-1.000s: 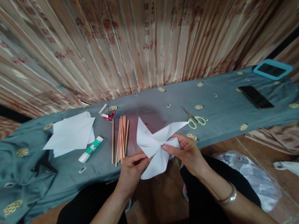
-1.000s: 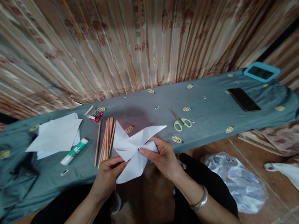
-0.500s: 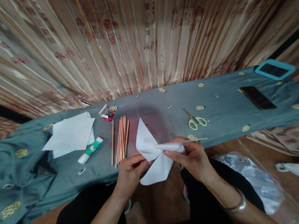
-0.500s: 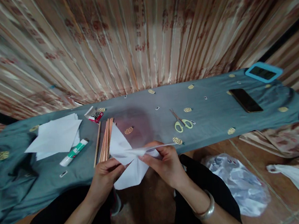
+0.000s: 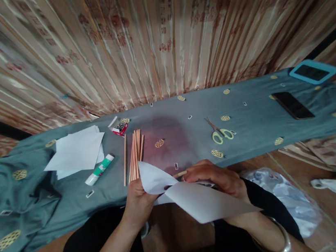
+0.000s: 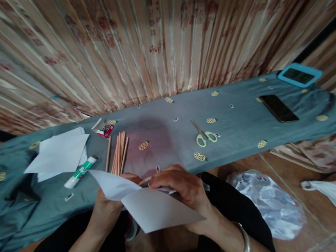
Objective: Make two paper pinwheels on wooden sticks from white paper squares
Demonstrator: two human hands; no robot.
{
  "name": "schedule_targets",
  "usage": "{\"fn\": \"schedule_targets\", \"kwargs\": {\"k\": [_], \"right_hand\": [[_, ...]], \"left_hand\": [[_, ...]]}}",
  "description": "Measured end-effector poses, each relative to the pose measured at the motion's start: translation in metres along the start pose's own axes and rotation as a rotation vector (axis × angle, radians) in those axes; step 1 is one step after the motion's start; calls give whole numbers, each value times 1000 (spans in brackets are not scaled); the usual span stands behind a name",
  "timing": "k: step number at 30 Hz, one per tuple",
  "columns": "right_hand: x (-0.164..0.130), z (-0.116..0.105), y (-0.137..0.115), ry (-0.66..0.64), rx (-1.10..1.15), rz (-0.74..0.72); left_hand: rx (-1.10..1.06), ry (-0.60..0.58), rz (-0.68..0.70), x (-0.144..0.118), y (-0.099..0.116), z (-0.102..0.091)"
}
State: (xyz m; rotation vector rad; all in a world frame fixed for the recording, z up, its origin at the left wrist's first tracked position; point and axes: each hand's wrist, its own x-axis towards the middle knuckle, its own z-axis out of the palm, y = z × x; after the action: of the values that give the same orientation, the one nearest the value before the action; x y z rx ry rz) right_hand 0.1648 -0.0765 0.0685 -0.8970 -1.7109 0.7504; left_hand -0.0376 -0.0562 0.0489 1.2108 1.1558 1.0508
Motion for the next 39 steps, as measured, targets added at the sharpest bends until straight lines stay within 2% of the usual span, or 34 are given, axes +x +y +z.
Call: {"fn": "schedule_targets", "kwargs": {"k": [5,11,16,30,39], "right_hand": [[-1,2,4,51,-40,-99],[-2,4,5,96,-66,-118],[-1,2,2,58,-84,-26],[-1,3,2,64,-87,-25],[0,1,0,63,-104,49]], "left_hand": [[-45,10,-24,0,-1,2],[-86,44,-63,-3,-3,5],[-26,40,-70,-5,-4,4],[-14,-9,-30,-3,-5,5],[5,-65,-65,-5,3,5]]}}
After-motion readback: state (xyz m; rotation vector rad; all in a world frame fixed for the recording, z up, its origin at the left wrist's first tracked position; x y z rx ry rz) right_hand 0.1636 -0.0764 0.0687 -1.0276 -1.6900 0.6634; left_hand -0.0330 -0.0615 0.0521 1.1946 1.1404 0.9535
